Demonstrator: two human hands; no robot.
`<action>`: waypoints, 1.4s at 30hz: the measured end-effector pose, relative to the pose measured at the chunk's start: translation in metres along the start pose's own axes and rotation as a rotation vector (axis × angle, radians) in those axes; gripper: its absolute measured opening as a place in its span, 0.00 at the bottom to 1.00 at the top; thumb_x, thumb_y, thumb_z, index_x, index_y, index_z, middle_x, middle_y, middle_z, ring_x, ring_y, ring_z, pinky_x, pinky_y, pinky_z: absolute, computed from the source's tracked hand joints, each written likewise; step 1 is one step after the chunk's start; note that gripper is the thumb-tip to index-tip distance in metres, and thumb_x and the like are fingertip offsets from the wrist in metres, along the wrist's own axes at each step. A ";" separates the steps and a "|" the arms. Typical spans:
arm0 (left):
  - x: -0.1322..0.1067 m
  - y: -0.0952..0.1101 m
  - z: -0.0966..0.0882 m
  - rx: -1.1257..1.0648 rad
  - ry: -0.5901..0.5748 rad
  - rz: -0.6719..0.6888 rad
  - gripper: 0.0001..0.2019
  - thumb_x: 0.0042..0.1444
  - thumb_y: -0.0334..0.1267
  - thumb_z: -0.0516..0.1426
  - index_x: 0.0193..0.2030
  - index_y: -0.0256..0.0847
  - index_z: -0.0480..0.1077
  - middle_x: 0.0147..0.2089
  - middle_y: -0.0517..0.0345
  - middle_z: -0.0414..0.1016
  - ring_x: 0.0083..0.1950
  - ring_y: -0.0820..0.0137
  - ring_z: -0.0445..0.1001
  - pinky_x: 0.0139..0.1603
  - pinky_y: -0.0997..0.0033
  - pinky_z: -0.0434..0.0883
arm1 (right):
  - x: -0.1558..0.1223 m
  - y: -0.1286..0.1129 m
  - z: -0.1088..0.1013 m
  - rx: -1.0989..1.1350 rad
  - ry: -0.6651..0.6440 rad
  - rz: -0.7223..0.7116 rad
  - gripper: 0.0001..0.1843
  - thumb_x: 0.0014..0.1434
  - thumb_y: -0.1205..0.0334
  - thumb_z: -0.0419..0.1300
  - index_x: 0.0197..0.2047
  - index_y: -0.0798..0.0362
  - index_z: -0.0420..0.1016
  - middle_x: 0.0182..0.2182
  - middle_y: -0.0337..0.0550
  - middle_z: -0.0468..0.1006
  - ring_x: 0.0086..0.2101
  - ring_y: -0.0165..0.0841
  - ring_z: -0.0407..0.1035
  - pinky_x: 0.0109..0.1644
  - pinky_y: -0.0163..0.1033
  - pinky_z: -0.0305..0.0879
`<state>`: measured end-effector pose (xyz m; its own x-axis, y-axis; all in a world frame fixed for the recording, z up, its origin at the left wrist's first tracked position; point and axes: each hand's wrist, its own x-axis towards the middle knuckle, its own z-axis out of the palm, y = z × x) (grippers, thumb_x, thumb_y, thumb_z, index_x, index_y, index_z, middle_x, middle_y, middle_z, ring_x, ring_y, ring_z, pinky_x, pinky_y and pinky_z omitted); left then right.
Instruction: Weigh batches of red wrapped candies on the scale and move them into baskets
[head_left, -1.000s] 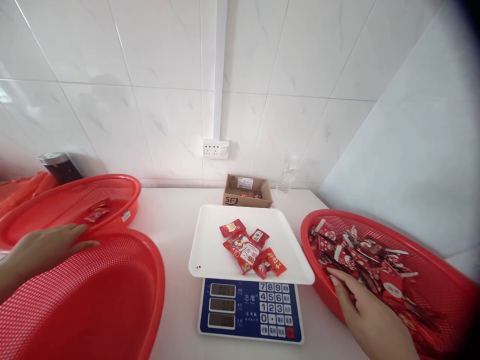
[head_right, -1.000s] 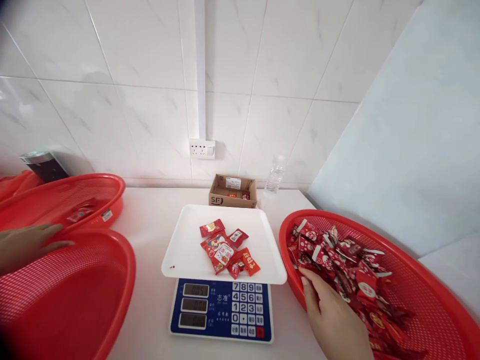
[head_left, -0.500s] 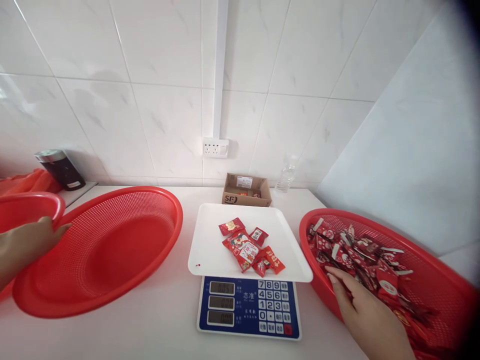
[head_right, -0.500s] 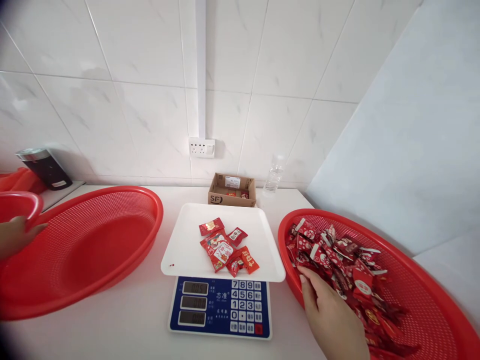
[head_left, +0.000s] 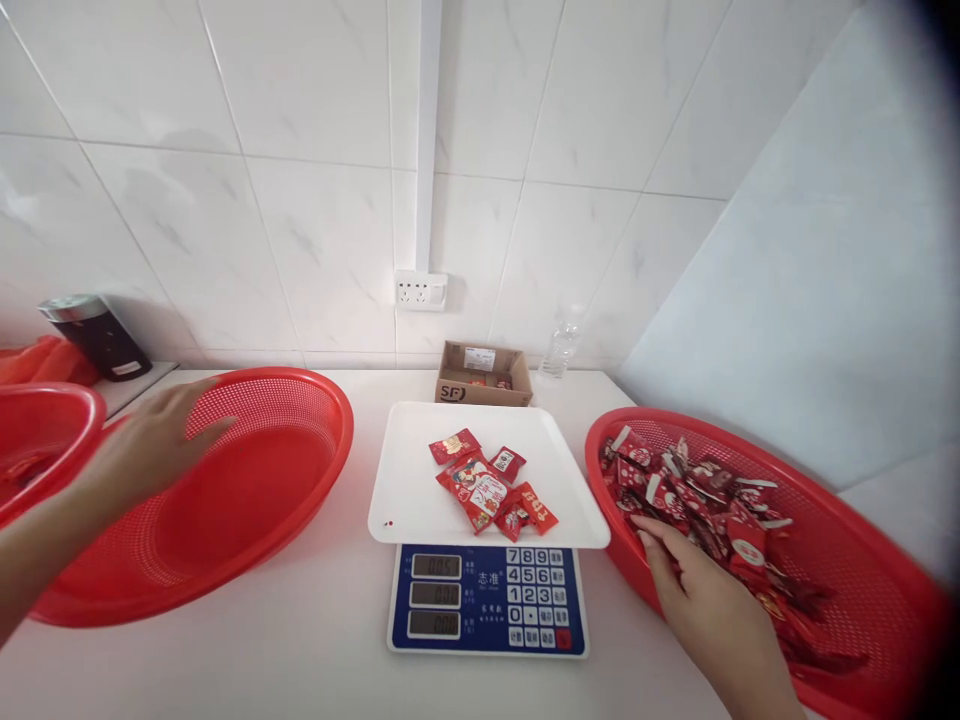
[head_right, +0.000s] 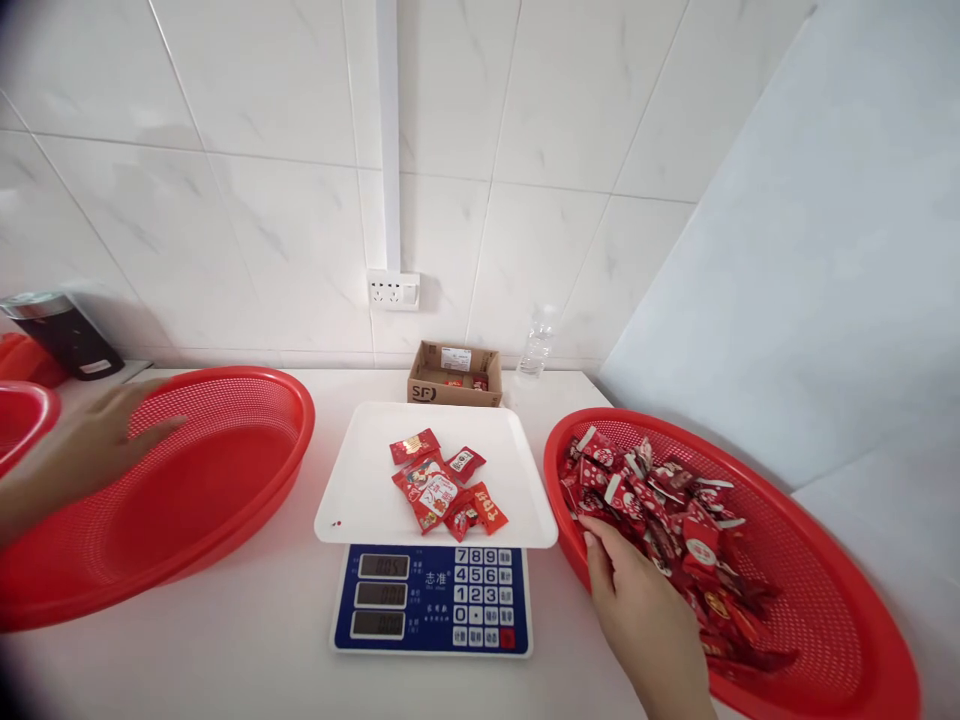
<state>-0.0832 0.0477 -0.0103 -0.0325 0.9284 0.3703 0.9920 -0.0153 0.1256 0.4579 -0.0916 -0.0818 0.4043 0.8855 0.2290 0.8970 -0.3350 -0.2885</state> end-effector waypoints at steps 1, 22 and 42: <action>-0.003 0.032 -0.001 -0.070 -0.051 0.070 0.31 0.61 0.58 0.43 0.66 0.44 0.51 0.67 0.50 0.58 0.68 0.57 0.57 0.65 0.53 0.59 | 0.000 -0.001 -0.001 -0.002 0.002 0.001 0.26 0.61 0.49 0.42 0.49 0.44 0.77 0.47 0.43 0.81 0.39 0.41 0.77 0.36 0.42 0.70; -0.002 0.250 0.052 -0.334 -0.679 0.743 0.33 0.42 0.54 0.63 0.55 0.43 0.65 0.60 0.47 0.64 0.59 0.54 0.65 0.57 0.55 0.66 | -0.005 -0.008 -0.007 0.008 0.026 -0.065 0.23 0.64 0.54 0.43 0.50 0.47 0.76 0.47 0.42 0.81 0.41 0.38 0.77 0.37 0.39 0.71; 0.001 0.107 -0.009 -0.258 -0.258 0.115 0.29 0.50 0.63 0.53 0.52 0.46 0.64 0.42 0.52 0.76 0.41 0.54 0.75 0.39 0.59 0.70 | -0.005 -0.006 -0.006 -0.006 0.069 -0.081 0.23 0.63 0.54 0.43 0.47 0.47 0.78 0.41 0.43 0.83 0.34 0.38 0.78 0.30 0.39 0.68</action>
<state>0.0219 0.0436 0.0121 0.1414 0.9776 0.1560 0.9230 -0.1872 0.3362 0.4515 -0.0954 -0.0753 0.3413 0.8857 0.3148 0.9282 -0.2649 -0.2612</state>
